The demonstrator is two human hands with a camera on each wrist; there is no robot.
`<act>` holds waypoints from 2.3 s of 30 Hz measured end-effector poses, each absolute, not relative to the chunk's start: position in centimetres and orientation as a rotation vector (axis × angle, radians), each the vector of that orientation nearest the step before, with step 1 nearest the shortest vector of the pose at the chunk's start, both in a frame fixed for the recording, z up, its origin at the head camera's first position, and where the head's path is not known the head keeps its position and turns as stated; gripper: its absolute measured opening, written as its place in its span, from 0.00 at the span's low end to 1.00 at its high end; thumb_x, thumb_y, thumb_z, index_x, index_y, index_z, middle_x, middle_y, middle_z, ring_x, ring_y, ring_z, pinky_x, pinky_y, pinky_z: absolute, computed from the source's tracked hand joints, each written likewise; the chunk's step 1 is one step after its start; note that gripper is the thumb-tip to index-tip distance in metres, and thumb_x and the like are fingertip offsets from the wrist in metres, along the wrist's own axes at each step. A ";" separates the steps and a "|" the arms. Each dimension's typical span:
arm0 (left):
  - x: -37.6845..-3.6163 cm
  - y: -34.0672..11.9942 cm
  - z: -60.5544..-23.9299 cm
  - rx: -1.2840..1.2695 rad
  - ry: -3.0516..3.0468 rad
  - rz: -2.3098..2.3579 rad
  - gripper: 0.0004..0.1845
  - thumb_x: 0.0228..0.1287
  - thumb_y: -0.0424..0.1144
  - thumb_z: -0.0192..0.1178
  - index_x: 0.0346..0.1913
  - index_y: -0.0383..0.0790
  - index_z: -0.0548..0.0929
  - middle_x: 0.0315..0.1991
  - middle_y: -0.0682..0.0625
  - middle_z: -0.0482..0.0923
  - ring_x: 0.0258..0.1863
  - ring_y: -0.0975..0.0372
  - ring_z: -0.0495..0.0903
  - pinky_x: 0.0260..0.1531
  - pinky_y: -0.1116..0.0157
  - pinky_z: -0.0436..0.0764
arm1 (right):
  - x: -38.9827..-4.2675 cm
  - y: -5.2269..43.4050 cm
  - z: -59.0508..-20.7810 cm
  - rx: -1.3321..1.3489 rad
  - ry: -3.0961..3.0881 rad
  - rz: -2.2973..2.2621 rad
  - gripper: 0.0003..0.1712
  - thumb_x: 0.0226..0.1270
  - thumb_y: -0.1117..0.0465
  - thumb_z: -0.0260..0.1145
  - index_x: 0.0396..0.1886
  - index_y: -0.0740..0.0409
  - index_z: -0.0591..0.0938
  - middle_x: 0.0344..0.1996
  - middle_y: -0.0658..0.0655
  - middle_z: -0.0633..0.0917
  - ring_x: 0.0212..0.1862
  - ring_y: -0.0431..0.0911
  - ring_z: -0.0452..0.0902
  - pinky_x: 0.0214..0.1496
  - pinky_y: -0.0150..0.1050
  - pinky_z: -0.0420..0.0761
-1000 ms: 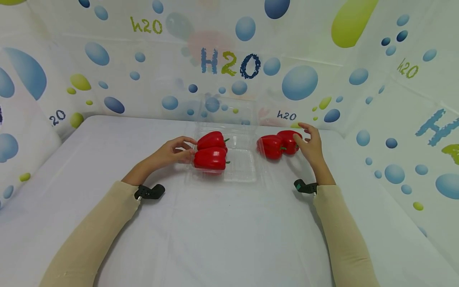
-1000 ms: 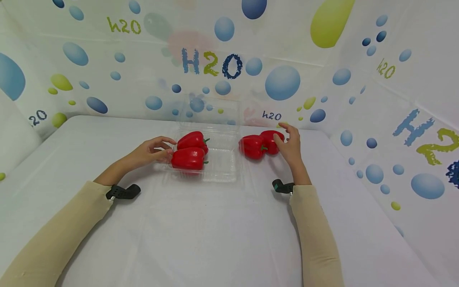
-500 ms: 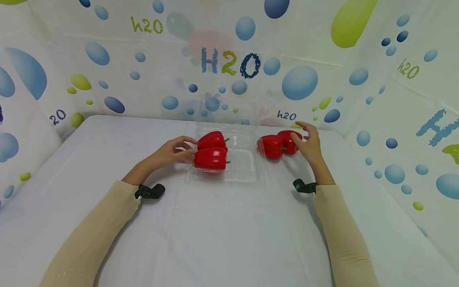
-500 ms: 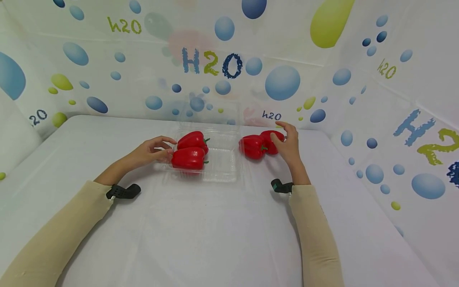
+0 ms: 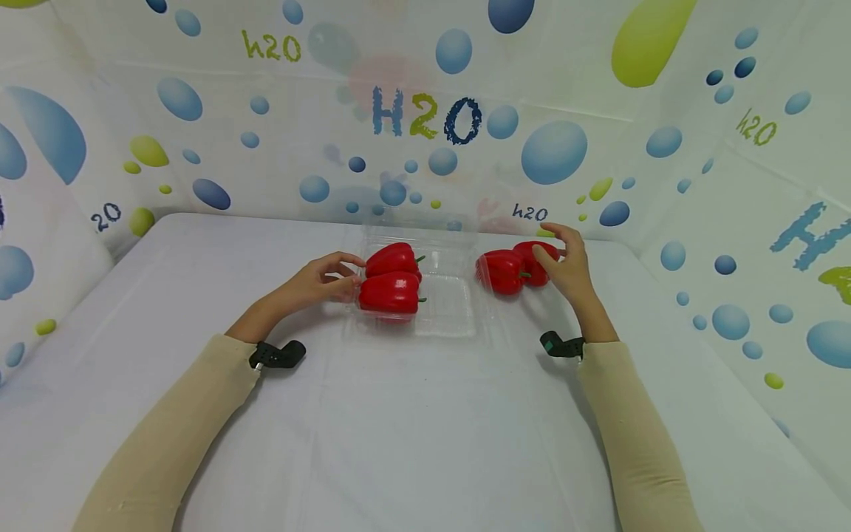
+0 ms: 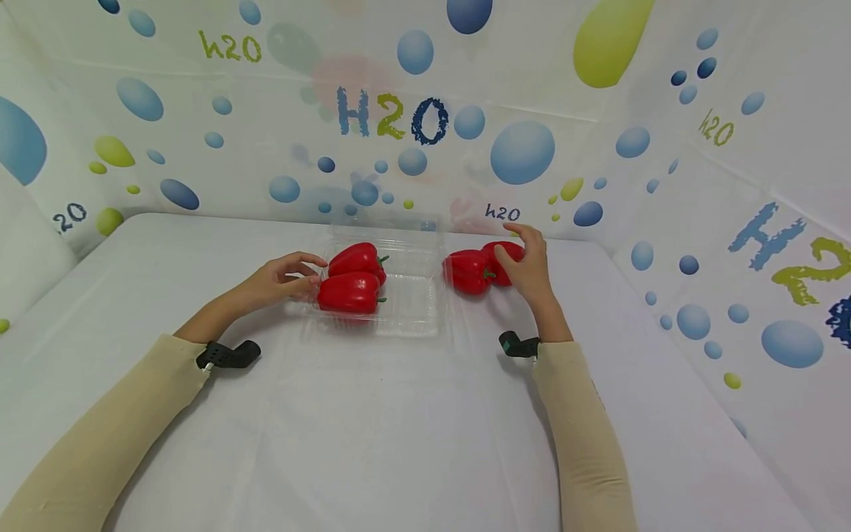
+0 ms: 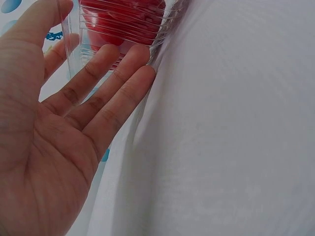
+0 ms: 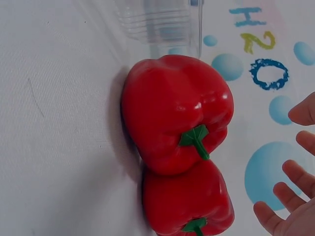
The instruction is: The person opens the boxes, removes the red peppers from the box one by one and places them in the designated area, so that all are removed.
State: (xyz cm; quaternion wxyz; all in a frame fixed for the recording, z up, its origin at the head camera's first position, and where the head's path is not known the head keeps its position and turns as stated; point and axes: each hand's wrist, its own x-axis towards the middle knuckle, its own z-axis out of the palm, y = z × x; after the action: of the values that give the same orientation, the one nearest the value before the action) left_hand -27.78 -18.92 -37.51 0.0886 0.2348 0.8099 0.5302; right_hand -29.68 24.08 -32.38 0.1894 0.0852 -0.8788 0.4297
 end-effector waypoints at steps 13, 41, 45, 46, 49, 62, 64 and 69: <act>-27.9 -19.1 -37.7 0.710 2.405 1.585 0.25 0.64 0.40 0.58 0.62 0.42 0.66 0.54 0.38 0.72 0.51 0.49 0.75 0.41 0.60 0.83 | -29.6 23.5 -32.4 0.275 -2.501 1.179 0.28 0.63 0.60 0.61 0.63 0.51 0.69 0.65 0.59 0.65 0.66 0.54 0.57 0.66 0.59 0.64; -27.7 -18.8 -37.4 0.691 2.399 1.587 0.25 0.64 0.40 0.58 0.62 0.42 0.67 0.53 0.38 0.72 0.50 0.50 0.76 0.41 0.59 0.83 | -28.4 21.7 -31.3 0.473 -2.537 1.135 0.28 0.62 0.61 0.61 0.63 0.54 0.69 0.63 0.60 0.65 0.65 0.54 0.59 0.59 0.57 0.73; -27.7 -18.8 -37.4 0.693 2.403 1.584 0.25 0.64 0.40 0.58 0.62 0.42 0.67 0.53 0.38 0.72 0.50 0.50 0.76 0.41 0.59 0.83 | -28.1 21.3 -31.2 0.505 -2.545 1.108 0.28 0.62 0.62 0.61 0.63 0.53 0.69 0.63 0.59 0.66 0.63 0.54 0.61 0.59 0.57 0.73; -27.7 -18.7 -37.4 0.696 2.402 1.586 0.25 0.64 0.40 0.58 0.62 0.42 0.67 0.53 0.38 0.72 0.50 0.50 0.76 0.41 0.59 0.83 | -28.1 21.2 -31.2 0.514 -2.546 1.104 0.28 0.62 0.62 0.61 0.63 0.53 0.68 0.63 0.59 0.66 0.63 0.54 0.61 0.59 0.58 0.73; -27.6 -18.7 -37.5 0.699 2.400 1.590 0.24 0.64 0.40 0.58 0.62 0.41 0.67 0.53 0.38 0.72 0.49 0.50 0.76 0.41 0.59 0.84 | -27.9 20.8 -31.1 0.538 -2.544 1.098 0.28 0.61 0.61 0.62 0.62 0.54 0.69 0.63 0.58 0.66 0.63 0.54 0.61 0.59 0.57 0.73; -27.4 -18.5 -37.5 0.683 2.420 1.578 0.25 0.64 0.41 0.58 0.62 0.42 0.67 0.53 0.38 0.72 0.51 0.49 0.75 0.42 0.59 0.83 | -27.4 20.0 -30.8 0.674 -2.502 1.071 0.27 0.61 0.63 0.63 0.61 0.55 0.70 0.62 0.57 0.68 0.65 0.51 0.59 0.58 0.58 0.73; -27.3 -18.5 -37.5 0.680 2.420 1.578 0.25 0.64 0.41 0.58 0.62 0.42 0.67 0.54 0.38 0.72 0.51 0.49 0.75 0.42 0.58 0.83 | -27.3 19.8 -30.7 0.692 -2.506 1.078 0.27 0.61 0.63 0.63 0.61 0.55 0.69 0.63 0.57 0.68 0.65 0.51 0.59 0.58 0.59 0.73; -27.3 -18.5 -37.5 0.662 2.419 1.578 0.25 0.64 0.41 0.58 0.63 0.43 0.66 0.54 0.39 0.71 0.52 0.49 0.74 0.43 0.57 0.83 | -27.1 19.5 -30.8 0.689 -2.539 1.077 0.28 0.61 0.63 0.63 0.62 0.53 0.69 0.64 0.56 0.67 0.65 0.51 0.59 0.58 0.58 0.73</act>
State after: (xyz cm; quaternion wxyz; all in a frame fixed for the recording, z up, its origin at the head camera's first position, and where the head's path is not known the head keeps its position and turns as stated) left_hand -27.27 -18.46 -37.46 0.0892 0.2227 0.8132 0.5303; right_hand -27.13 19.50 -30.77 0.1490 0.2397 -0.8831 0.3747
